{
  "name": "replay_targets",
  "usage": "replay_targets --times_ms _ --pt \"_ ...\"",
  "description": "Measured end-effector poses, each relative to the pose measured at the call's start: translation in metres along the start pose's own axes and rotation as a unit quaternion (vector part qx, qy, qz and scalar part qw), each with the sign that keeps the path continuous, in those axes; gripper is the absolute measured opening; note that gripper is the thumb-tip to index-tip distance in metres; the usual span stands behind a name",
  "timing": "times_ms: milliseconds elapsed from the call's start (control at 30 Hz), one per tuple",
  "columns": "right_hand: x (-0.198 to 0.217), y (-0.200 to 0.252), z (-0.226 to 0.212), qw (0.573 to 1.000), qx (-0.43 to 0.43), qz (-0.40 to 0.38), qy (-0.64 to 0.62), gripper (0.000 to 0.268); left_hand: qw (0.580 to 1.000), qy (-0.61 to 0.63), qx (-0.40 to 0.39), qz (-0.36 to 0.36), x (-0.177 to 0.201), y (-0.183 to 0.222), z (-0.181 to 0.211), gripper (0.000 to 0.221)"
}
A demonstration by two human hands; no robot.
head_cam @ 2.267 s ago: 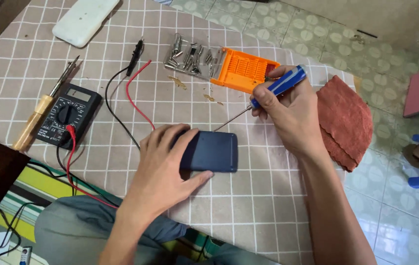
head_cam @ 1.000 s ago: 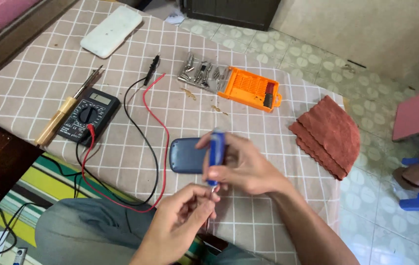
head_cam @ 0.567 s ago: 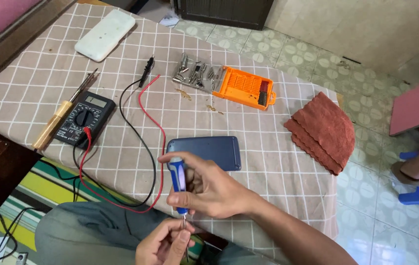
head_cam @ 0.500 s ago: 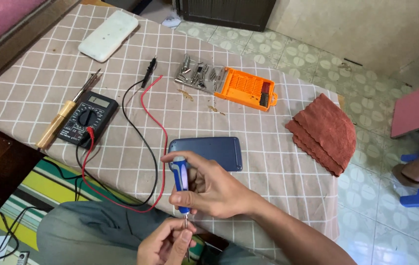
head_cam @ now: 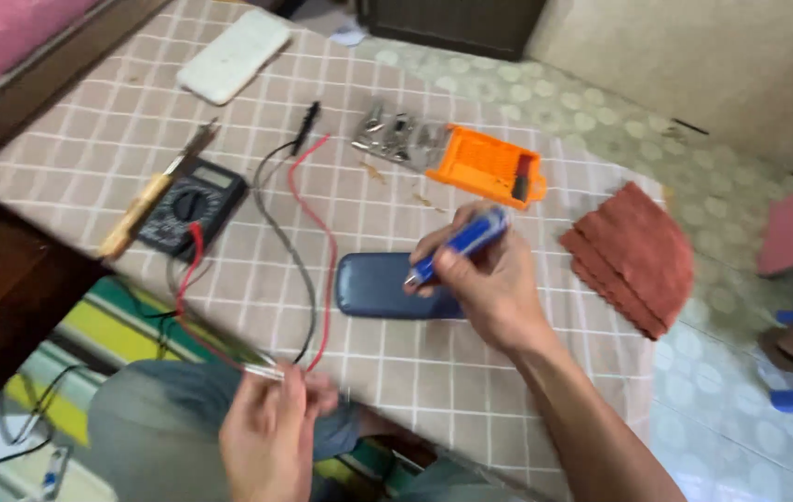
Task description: A person is disassembling a blue smartphone using a screwdriver on a repair bench.
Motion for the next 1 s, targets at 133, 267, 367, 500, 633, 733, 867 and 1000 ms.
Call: replay_targets --times_ms 133,267,367,500,633,733,867,1000 --pt "-0.037 0.011 0.000 0.996 -0.007 -0.087 0.021 0.043 0.954 0.247 -0.014 -0.171 -0.029 -0.012 0.036 0.019" --pt "-0.040 0.016 0.007 0.996 -0.025 -0.072 -0.038 0.042 0.941 0.265 -0.061 -0.201 -0.042 -0.001 0.053 0.015" --pt "-0.045 0.018 0.006 0.996 -0.004 -0.093 -0.011 0.039 0.945 0.254 -0.039 -0.202 -0.047 0.002 0.045 0.019" --pt "-0.050 0.019 0.004 0.995 -0.010 -0.093 0.019 0.038 0.942 0.259 -0.023 -0.212 -0.048 0.002 0.042 0.017" --pt "-0.049 0.019 0.009 0.996 -0.015 -0.089 0.008 0.037 0.939 0.266 -0.032 -0.214 -0.045 0.000 0.042 0.016" --pt "-0.045 0.022 0.016 0.996 -0.030 -0.079 -0.007 0.037 0.941 0.257 -0.043 -0.217 -0.045 0.001 0.043 0.017" --pt "-0.045 0.026 0.024 0.994 -0.060 -0.047 -0.080 0.036 0.944 0.245 -0.057 -0.212 -0.042 0.004 0.046 0.017" --pt "-0.043 0.029 0.028 0.993 -0.070 -0.029 -0.096 0.035 0.938 0.255 -0.059 -0.228 -0.043 0.003 0.044 0.015"
Point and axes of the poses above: each hand's wrist, its own y-axis away from the middle knuckle, its own x-axis out of the back of the hand, z = x × y, the point moved 10 cm from there along -y, towards the middle knuckle, and after that the axes turned 15 degrees about x, right-handed, at the moved point
